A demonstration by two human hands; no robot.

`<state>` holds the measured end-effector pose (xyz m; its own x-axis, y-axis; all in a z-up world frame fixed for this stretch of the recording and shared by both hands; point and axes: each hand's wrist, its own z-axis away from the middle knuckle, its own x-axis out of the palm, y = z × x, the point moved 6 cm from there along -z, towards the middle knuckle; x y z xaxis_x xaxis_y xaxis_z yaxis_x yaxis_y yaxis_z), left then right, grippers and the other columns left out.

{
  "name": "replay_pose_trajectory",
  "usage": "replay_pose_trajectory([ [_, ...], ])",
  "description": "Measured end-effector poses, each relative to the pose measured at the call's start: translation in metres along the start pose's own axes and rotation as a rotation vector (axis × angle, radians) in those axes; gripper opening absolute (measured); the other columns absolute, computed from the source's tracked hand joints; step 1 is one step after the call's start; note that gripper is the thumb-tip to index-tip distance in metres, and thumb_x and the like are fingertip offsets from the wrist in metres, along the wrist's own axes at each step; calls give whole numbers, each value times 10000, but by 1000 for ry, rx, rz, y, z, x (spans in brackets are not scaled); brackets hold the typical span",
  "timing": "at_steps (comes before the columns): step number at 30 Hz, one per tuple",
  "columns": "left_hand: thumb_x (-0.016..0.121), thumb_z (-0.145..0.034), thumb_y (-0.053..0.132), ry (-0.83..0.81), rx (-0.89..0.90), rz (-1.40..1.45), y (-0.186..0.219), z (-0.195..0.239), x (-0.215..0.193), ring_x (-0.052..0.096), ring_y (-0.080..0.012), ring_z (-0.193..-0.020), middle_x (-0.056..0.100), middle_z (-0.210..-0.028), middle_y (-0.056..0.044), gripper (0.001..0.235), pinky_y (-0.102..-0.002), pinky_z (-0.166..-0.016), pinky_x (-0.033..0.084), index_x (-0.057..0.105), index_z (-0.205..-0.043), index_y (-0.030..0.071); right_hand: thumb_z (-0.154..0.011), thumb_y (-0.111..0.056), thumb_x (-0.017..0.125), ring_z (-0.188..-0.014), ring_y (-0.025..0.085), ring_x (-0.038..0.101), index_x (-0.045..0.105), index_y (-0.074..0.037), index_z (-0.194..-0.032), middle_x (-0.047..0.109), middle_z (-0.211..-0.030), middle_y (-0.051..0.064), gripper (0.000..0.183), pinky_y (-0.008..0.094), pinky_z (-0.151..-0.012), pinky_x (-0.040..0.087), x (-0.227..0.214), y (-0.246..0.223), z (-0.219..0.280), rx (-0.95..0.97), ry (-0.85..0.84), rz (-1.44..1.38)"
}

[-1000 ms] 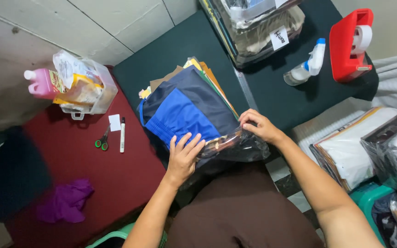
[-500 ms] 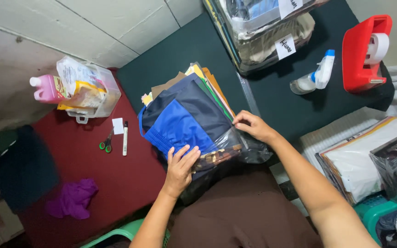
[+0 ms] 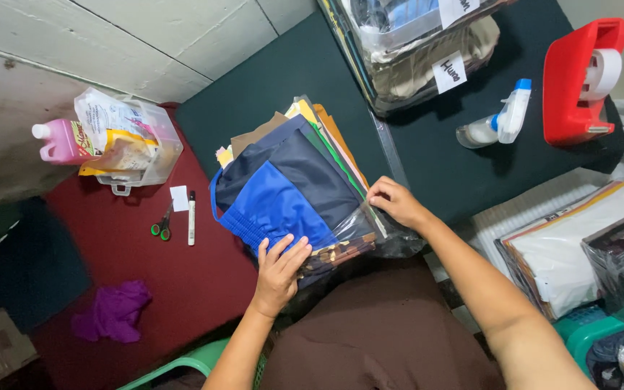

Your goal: The person places a folded stack of clothes into a plastic bag, adjusts the plastic around the stack by hand, and then folds and seals the edge of the bag.

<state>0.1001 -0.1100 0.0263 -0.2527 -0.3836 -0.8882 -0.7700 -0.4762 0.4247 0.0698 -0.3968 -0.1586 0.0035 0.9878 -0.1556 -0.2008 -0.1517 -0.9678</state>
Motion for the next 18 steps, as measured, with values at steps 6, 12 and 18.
replay_pose_trajectory([
  [6,636,-776,-30,18,1,-10,1,-1,0,551,-252,-1311,652,-1393,12,564,-536,-1172,278,683,-1303,163,-901,-94,678,-951,156,572,709,-67,-997,573,-1048,42,104,282,-867,461,-6,34,17,79,-171,-81],
  [12,637,-750,-24,3,15,-8,0,-1,0,541,-266,-1318,641,-1402,-1,588,-546,-1168,269,672,-1309,152,-904,-110,685,-983,134,608,673,-74,-986,566,-1051,24,91,279,-907,505,-1,36,13,96,-206,-97],
  [18,639,-779,-21,29,-11,11,0,2,1,553,-268,-1316,637,-1402,-27,551,-534,-1176,276,673,-1304,146,-926,-87,675,-971,159,593,672,-48,-957,588,-1008,47,50,296,-902,484,-1,45,16,73,-246,4],
])
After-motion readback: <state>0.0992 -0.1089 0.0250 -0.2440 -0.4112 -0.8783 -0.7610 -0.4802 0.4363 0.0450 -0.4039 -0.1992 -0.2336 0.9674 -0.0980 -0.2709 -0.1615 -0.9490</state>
